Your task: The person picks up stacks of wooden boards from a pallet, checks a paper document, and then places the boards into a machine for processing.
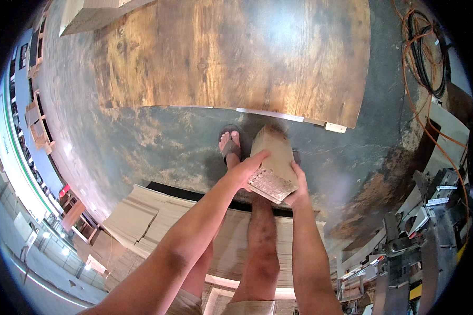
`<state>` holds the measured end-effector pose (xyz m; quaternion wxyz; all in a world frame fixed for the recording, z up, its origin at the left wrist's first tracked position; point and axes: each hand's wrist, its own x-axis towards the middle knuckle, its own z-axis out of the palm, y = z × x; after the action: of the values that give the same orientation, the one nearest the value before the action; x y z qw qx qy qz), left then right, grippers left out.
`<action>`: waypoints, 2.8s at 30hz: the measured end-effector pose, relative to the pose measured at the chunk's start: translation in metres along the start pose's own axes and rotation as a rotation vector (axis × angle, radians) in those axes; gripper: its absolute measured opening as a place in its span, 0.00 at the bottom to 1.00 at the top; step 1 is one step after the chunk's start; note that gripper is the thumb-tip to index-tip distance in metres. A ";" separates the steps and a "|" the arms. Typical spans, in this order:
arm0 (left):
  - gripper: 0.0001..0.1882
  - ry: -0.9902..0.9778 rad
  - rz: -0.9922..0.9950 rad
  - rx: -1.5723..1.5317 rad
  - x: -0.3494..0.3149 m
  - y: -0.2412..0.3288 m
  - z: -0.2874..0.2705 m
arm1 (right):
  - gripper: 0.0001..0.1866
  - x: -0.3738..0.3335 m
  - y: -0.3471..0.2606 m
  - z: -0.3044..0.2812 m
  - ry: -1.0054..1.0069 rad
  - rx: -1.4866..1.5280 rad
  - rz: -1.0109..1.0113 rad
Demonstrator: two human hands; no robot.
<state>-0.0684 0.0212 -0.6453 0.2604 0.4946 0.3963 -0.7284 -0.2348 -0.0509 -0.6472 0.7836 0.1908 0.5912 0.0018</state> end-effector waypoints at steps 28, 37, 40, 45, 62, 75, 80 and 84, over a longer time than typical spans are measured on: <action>0.32 0.016 0.026 -0.051 0.009 -0.006 -0.030 | 0.27 0.002 0.009 0.005 0.010 -0.080 -0.014; 0.33 0.117 0.284 0.120 -0.031 -0.074 -0.027 | 0.32 -0.027 0.039 -0.027 -0.029 -0.219 0.002; 0.39 0.445 0.451 0.418 -0.082 -0.107 -0.003 | 0.34 -0.069 0.055 -0.038 -0.049 -0.307 -0.025; 0.48 0.722 0.617 0.931 -0.224 -0.115 0.047 | 0.40 -0.099 0.063 -0.019 -0.376 -0.004 -0.100; 0.49 0.776 1.061 0.861 -0.386 -0.032 0.008 | 0.36 -0.131 0.091 0.231 -0.229 -0.129 -0.179; 0.54 0.741 0.956 0.611 -0.480 0.089 -0.136 | 0.37 -0.079 0.155 0.433 -0.344 -0.393 -0.244; 0.53 0.725 0.926 0.434 -0.477 0.142 -0.181 | 0.39 -0.074 0.171 0.530 -0.207 -0.700 -0.360; 0.54 0.633 0.909 0.400 -0.454 0.212 -0.200 | 0.39 -0.059 0.144 0.584 -0.194 -0.761 -0.378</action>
<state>0.3683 0.0661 -0.3321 0.3171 0.8477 0.0579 -0.4213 0.3210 -0.1039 -0.4157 0.8365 -0.2242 0.4966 0.0582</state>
